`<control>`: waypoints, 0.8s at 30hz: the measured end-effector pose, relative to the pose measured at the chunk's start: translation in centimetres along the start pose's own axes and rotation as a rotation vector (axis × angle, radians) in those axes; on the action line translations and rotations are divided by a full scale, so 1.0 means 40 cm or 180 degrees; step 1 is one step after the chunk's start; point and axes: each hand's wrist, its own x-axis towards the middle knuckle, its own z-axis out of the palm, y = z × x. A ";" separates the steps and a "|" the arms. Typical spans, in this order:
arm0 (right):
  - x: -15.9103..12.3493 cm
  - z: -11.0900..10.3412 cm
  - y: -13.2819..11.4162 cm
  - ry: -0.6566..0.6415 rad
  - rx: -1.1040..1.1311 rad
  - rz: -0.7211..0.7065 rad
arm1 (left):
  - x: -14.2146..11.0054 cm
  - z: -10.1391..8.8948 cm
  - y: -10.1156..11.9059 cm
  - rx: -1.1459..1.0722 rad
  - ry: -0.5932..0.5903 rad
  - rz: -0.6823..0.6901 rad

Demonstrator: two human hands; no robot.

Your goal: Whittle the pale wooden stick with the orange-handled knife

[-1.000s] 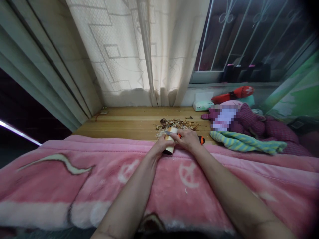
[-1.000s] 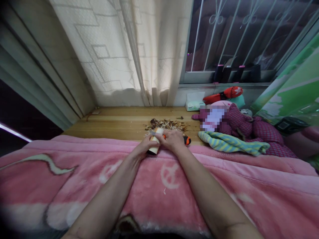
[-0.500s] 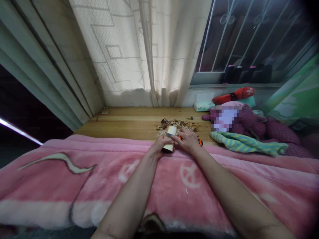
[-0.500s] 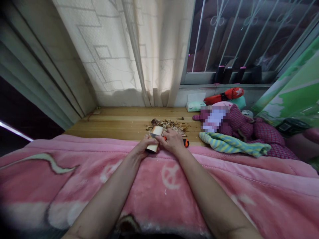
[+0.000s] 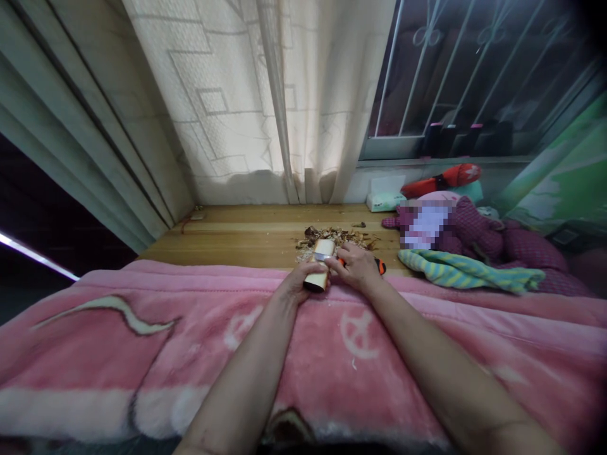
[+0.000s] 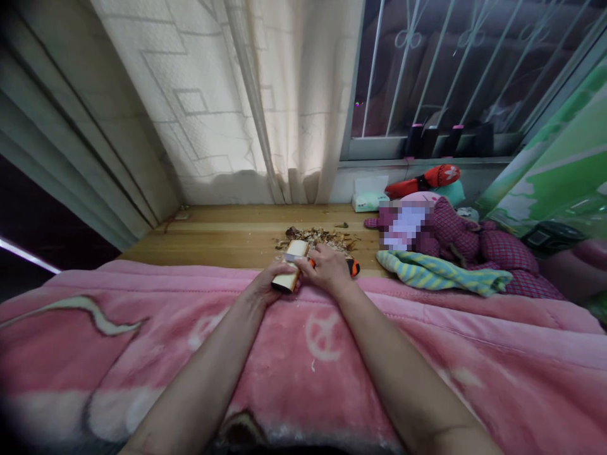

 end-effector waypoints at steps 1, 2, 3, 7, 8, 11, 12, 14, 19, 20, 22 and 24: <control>0.000 0.000 0.002 0.0014 -0.0008 -0.0032 | -0.001 0.000 0.001 0.0010 0.0001 -0.0015; 0.002 0.001 0.007 0.0057 -0.0050 0.0095 | -0.003 0.000 0.002 0.0020 -0.0002 -0.0054; 0.004 0.001 0.014 0.0067 -0.0100 0.0248 | -0.004 0.000 0.002 0.0029 -0.0005 -0.0108; 0.006 0.001 0.028 0.0080 -0.0130 0.0411 | -0.005 0.000 0.001 0.0054 -0.0047 -0.0173; 0.005 0.001 0.025 0.0060 -0.0088 0.0327 | -0.004 -0.001 0.001 0.0054 -0.0043 -0.0152; 0.001 0.000 0.017 -0.0015 0.0051 0.0059 | -0.001 -0.002 0.000 0.0064 -0.0007 -0.0145; 0.000 0.001 0.017 -0.0014 0.0049 0.0074 | -0.001 -0.002 -0.001 0.0066 -0.0005 -0.0160; 0.001 0.003 0.023 0.0006 -0.0026 0.0287 | -0.001 -0.002 -0.001 0.0059 -0.0021 -0.0179; 0.000 0.003 0.022 -0.0038 0.0079 0.0170 | -0.005 0.001 0.000 -0.0002 -0.0021 -0.0166; -0.001 0.002 0.019 -0.0072 0.0120 0.0066 | -0.005 0.002 0.001 -0.0016 -0.0023 -0.0157; 0.000 0.001 0.019 -0.0122 0.0137 0.0030 | -0.006 0.003 0.002 -0.0041 -0.0029 -0.0155; 0.002 0.001 0.024 -0.0124 0.0062 0.0223 | -0.006 0.002 0.002 -0.0044 -0.0028 -0.0182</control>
